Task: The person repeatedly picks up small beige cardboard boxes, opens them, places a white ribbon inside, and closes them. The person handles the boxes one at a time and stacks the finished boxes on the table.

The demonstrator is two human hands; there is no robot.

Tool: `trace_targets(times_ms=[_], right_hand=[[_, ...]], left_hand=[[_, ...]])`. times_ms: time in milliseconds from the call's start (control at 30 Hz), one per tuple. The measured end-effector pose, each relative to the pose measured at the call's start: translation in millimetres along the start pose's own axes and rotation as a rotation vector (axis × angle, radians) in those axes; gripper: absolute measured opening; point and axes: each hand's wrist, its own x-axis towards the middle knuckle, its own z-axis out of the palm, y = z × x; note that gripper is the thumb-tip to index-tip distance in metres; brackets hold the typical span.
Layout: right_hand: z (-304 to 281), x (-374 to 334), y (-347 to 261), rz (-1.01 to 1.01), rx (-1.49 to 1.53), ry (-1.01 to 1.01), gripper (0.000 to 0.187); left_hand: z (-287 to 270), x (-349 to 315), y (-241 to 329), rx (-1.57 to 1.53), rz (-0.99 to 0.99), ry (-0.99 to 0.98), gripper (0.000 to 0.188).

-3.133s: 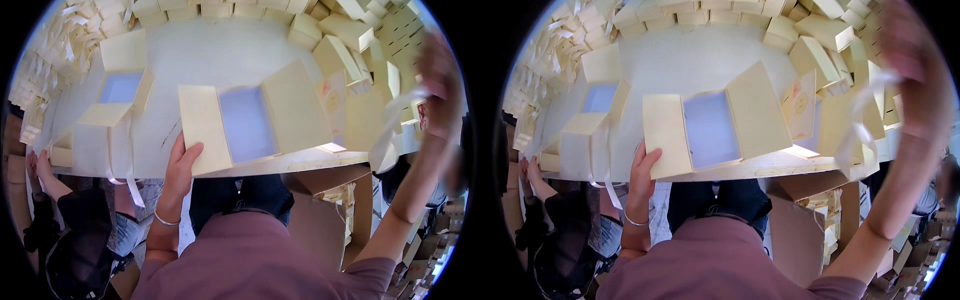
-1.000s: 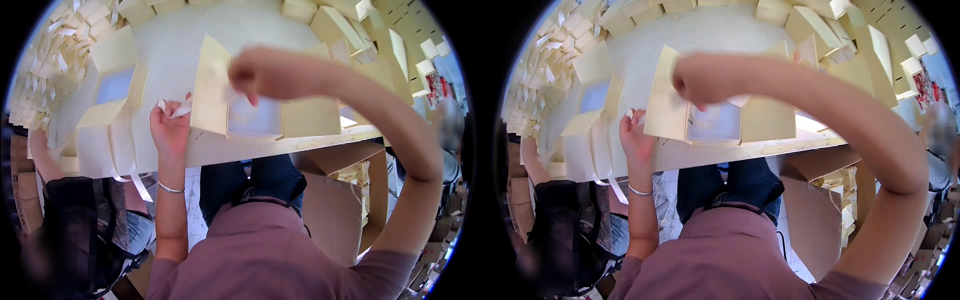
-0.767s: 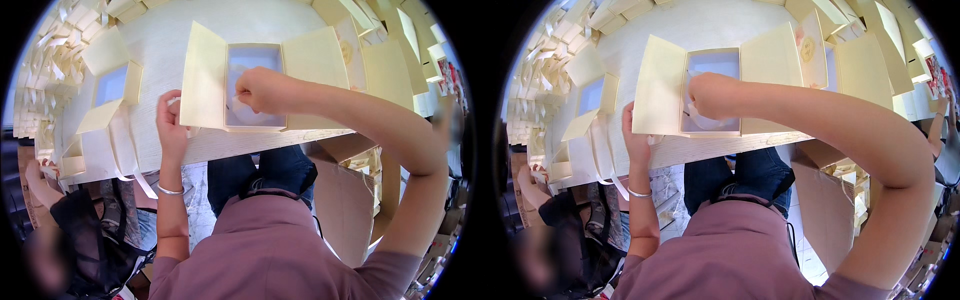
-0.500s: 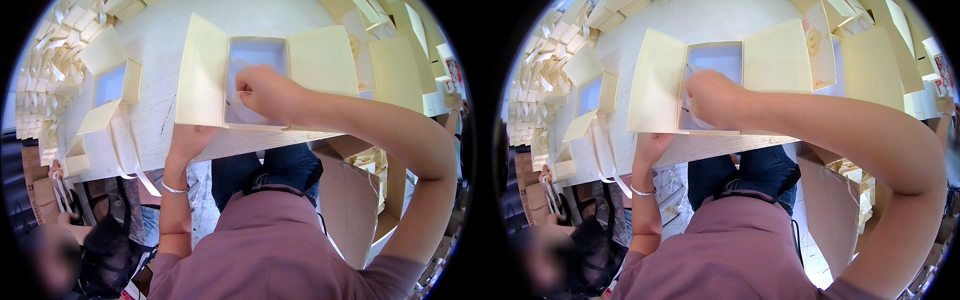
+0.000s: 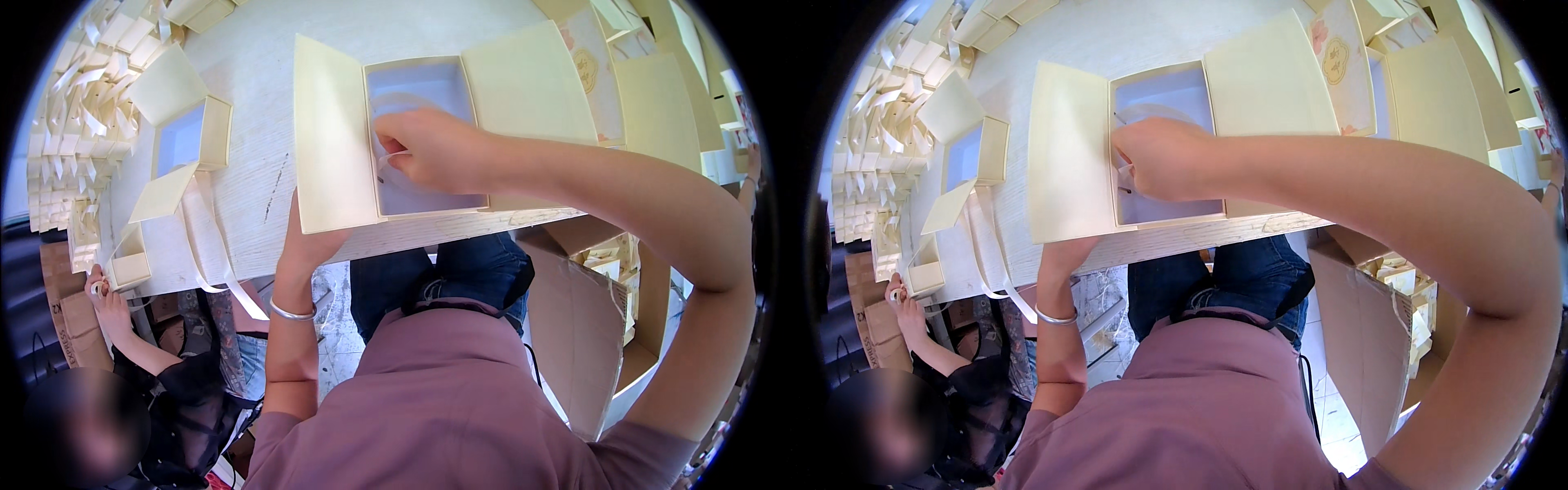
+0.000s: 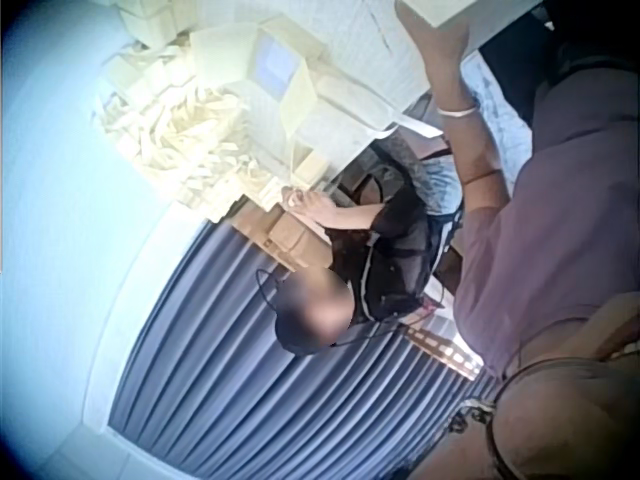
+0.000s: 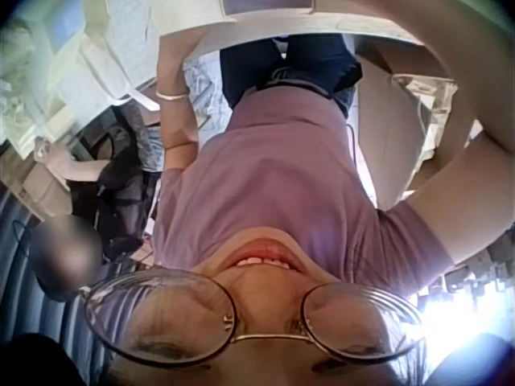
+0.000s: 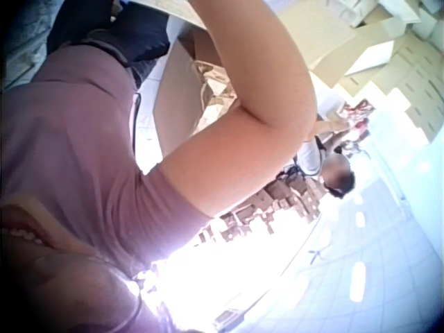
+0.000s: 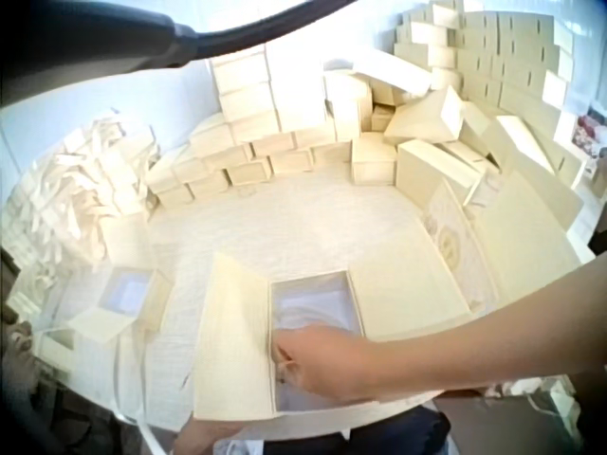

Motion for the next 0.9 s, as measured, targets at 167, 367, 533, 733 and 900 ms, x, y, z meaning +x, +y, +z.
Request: trace_targets(times_ms=[167, 367, 533, 733, 900], right_hand=[[-15.2, -7.5, -16.0, -0.079, -0.002, -0.028, 0.003], [-6.2, -13.6, -10.8, -0.057, -0.08, -0.164, 0.006], [-7.8, -14.2, -15.2, -0.018, -0.215, -0.13, 0.014], [-2.8, -14.0, -10.0, 0.007, -0.196, -0.127, 0.012], [0.7, -14.0, -12.2, -0.014, -0.126, -0.042, 0.012]], left_hand=[[-1.6, -6.0, 0.2, -0.027, -0.015, 0.012, 0.022], [0.1, -2.3, 5.0, 0.0, -0.003, 0.003, 0.021], [2.1, -4.4, 4.4, 0.001, -0.009, 0.028, 0.021], [2.3, -5.0, 3.6, 0.008, -0.008, 0.016, 0.021], [1.9, -3.6, 4.6, -0.048, -0.026, 0.013, 0.022]])
